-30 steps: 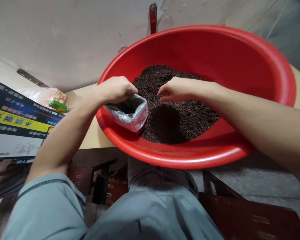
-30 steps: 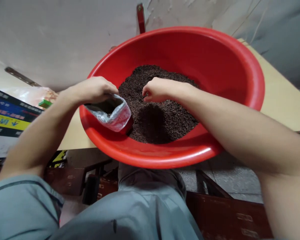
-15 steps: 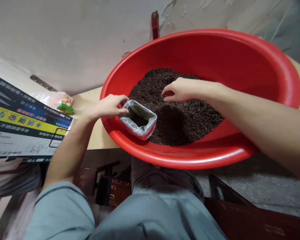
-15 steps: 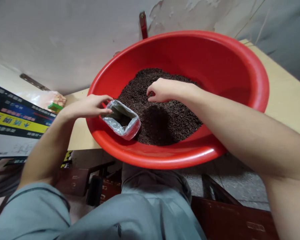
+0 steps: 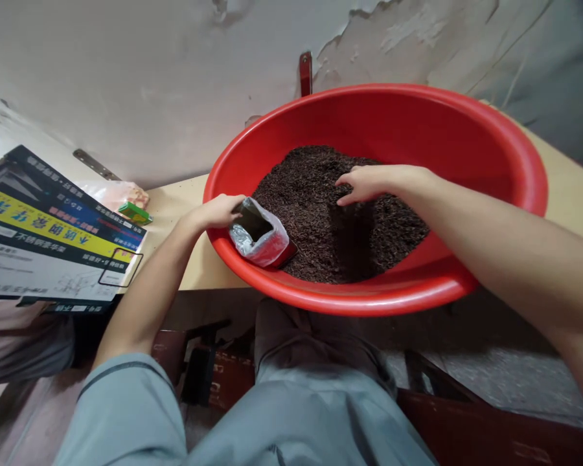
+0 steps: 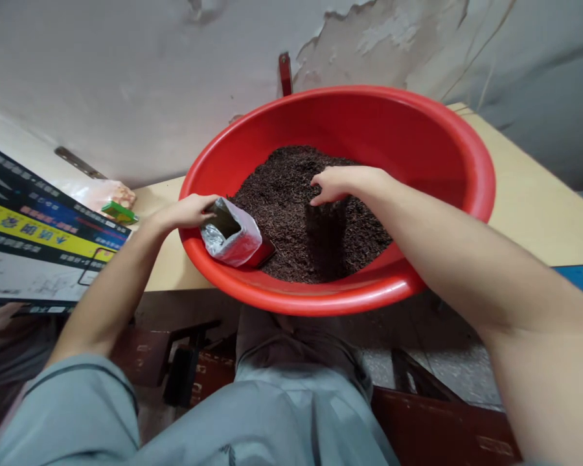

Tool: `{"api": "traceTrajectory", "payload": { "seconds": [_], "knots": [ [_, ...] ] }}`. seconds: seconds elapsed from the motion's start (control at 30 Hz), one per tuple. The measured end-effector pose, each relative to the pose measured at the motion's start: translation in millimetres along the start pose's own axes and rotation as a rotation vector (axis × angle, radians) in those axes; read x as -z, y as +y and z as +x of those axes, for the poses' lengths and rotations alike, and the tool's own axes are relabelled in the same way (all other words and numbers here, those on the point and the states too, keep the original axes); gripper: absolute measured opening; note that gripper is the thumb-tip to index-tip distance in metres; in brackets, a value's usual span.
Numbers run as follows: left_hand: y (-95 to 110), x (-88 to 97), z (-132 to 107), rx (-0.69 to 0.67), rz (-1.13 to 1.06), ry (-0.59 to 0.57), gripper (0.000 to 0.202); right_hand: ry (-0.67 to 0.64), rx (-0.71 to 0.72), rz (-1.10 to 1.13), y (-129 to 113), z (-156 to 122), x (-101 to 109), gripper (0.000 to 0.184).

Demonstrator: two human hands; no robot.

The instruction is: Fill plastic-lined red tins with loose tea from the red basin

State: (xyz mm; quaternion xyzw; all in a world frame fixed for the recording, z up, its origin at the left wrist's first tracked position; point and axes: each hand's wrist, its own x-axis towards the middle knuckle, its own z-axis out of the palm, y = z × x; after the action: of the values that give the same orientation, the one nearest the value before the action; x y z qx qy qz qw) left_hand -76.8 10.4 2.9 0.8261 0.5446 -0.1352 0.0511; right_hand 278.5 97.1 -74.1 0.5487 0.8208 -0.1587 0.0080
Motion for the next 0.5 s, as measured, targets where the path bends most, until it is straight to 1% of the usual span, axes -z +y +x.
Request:
{"api": "traceTrajectory", "payload": {
  "seconds": [0.07, 0.1, 0.13, 0.2, 0.23, 0.27, 0.3, 0.33, 0.37, 0.4, 0.43, 0.47, 0.5],
  "knots": [
    [0.5, 3.2, -4.9, 0.010, 0.039, -0.047, 0.029, -0.088, -0.052, -0.105, 11.6, 2.5, 1.0, 0.081],
    [1.0, 6.3, -7.3, 0.015, 0.057, -0.056, 0.031, -0.123, -0.072, -0.151, 17.7, 3.6, 3.5, 0.086],
    [2.5, 10.5, -9.7, 0.018, 0.070, -0.053, 0.035, -0.124, -0.094, -0.167, 23.5, 4.6, 6.9, 0.088],
    [11.6, 22.2, -14.2, 0.025, 0.087, -0.010, 0.045, -0.105, -0.123, -0.173, 32.0, 5.5, 14.8, 0.091],
    [21.0, 29.1, -15.3, 0.023, 0.084, 0.039, 0.048, -0.103, -0.133, -0.174, 33.8, 5.3, 18.1, 0.092],
    [34.4, 36.0, -14.9, 0.012, 0.071, 0.102, 0.049, -0.111, -0.144, -0.175, 33.7, 4.5, 20.2, 0.093],
    [51.9, 41.9, -12.3, -0.011, 0.040, 0.176, 0.049, -0.133, -0.156, -0.175, 31.7, 3.0, 20.8, 0.096],
    [73.1, 46.0, -7.0, -0.052, -0.007, 0.252, 0.050, -0.162, -0.174, -0.167, 28.2, 1.0, 20.0, 0.099],
    [97.1, 47.4, 1.1, -0.109, -0.064, 0.292, 0.053, -0.191, -0.211, -0.145, 23.5, -1.5, 17.8, 0.102],
    [122.5, 45.7, 11.8, -0.159, -0.122, 0.284, 0.057, -0.213, -0.264, -0.114, 18.2, -4.4, 14.7, 0.104],
    [147.9, 40.7, 24.7, -0.189, -0.173, 0.219, 0.065, -0.228, -0.323, -0.082, 12.9, -7.4, 11.1, 0.104],
    [171.6, 32.6, 39.2, -0.192, -0.212, 0.106, 0.079, -0.236, -0.379, -0.055, 8.0, -10.4, 7.4, 0.102],
    [192.5, 22.2, 54.3, -0.159, -0.239, -0.022, 0.100, -0.238, -0.426, -0.039, 3.8, -13.3, 4.0, 0.099]
  ]
}}
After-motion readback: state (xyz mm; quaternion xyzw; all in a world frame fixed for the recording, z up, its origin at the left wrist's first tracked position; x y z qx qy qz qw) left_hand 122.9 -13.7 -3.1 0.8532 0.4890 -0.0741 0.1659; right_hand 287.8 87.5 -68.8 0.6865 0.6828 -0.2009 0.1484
